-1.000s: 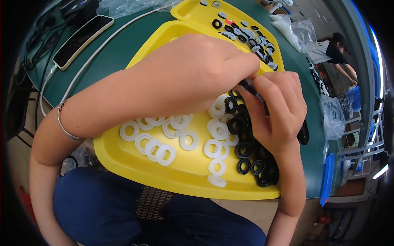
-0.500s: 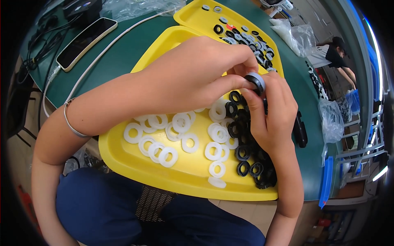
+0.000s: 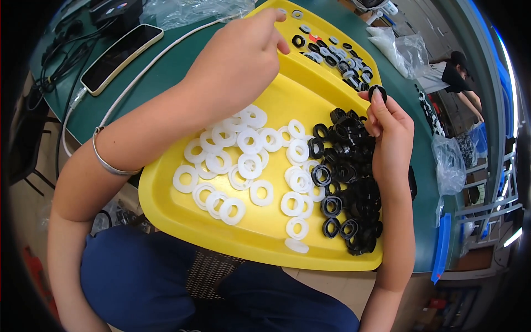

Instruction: The person assembles white plastic rings into black circular rubber housings by hand at a factory workbench.

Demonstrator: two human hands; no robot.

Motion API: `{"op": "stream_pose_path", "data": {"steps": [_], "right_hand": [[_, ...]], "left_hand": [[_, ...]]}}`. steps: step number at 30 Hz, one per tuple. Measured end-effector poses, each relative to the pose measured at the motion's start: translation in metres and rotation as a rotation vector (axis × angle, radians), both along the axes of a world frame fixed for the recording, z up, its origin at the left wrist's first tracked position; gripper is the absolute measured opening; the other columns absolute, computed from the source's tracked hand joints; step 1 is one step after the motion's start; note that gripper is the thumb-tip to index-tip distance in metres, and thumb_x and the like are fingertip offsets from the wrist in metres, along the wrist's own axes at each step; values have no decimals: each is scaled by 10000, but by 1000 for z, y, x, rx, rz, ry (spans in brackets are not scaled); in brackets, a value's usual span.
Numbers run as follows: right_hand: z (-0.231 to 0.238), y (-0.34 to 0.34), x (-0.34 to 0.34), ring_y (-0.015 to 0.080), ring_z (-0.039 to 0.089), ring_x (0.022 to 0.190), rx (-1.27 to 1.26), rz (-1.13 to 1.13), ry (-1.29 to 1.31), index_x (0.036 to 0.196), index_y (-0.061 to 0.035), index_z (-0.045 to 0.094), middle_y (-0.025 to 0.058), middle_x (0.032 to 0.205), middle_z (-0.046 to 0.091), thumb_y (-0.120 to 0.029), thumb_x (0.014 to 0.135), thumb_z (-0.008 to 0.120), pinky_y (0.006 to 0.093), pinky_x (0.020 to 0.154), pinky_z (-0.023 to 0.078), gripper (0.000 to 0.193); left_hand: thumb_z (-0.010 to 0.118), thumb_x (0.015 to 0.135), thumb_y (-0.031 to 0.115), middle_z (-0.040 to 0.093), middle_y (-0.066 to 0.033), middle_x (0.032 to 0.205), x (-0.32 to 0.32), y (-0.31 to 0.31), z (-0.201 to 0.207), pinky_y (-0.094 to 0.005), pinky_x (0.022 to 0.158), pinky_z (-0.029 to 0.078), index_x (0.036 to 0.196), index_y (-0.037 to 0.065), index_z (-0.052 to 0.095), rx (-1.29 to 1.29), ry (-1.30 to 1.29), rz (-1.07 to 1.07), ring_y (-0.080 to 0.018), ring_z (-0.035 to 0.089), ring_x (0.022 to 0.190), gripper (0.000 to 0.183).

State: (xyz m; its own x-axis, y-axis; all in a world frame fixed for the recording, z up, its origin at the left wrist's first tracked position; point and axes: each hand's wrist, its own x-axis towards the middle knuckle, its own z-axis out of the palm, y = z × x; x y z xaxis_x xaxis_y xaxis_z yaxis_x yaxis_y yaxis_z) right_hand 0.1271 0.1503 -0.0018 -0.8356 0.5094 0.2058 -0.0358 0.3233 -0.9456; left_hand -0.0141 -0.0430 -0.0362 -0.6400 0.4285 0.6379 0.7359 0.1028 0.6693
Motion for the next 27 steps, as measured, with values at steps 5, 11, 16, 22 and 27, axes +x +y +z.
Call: {"op": "stream_pose_path", "data": {"steps": [5, 11, 16, 22, 27], "right_hand": [[-7, 18, -6, 122, 527, 808, -160, -61, 86, 1249, 111, 428, 88, 889, 571, -102, 932, 523, 211, 762, 415, 394], [-7, 13, -8, 272, 514, 1192, -214, -16, 232, 1413, 124, 82, 275, 1271, 479, -46, 937, 458, 330, 1064, 381, 630], [-11, 20, -10, 276, 489, 1224, -203, -48, 243, 1391, 130, 177, 276, 1287, 479, -40, 930, 466, 314, 1050, 386, 571], [-19, 8, -6, 213, 587, 910, 723, -14, -73, 934, -17, 654, 120, 941, 633, -147, 852, 606, 338, 809, 452, 161], [-17, 4, -6, 250, 559, 819, 1013, -37, -245, 877, -32, 643, 94, 815, 623, -165, 785, 674, 370, 799, 429, 164]], "left_hand": [[520, 894, 184, 630, -120, 877, 9, -2, 4, -335, 770, 454, 1081, -11, 563, -496, -30, 77, -254, 581, 873, 273], [607, 851, 231, 607, -123, 825, 24, -8, 17, -358, 718, 463, 896, 1, 586, -703, 5, -101, -266, 590, 800, 235], [640, 844, 250, 602, -121, 859, 25, -8, 16, -353, 720, 469, 900, 16, 580, -757, -49, -307, -256, 588, 809, 248], [659, 838, 239, 585, -97, 910, 27, -7, 13, -349, 781, 463, 924, 38, 571, -646, -100, -382, -254, 563, 878, 235], [669, 830, 195, 582, -91, 912, 24, -8, 13, -358, 810, 450, 943, 43, 545, -641, -15, -440, -253, 565, 907, 226]]}}
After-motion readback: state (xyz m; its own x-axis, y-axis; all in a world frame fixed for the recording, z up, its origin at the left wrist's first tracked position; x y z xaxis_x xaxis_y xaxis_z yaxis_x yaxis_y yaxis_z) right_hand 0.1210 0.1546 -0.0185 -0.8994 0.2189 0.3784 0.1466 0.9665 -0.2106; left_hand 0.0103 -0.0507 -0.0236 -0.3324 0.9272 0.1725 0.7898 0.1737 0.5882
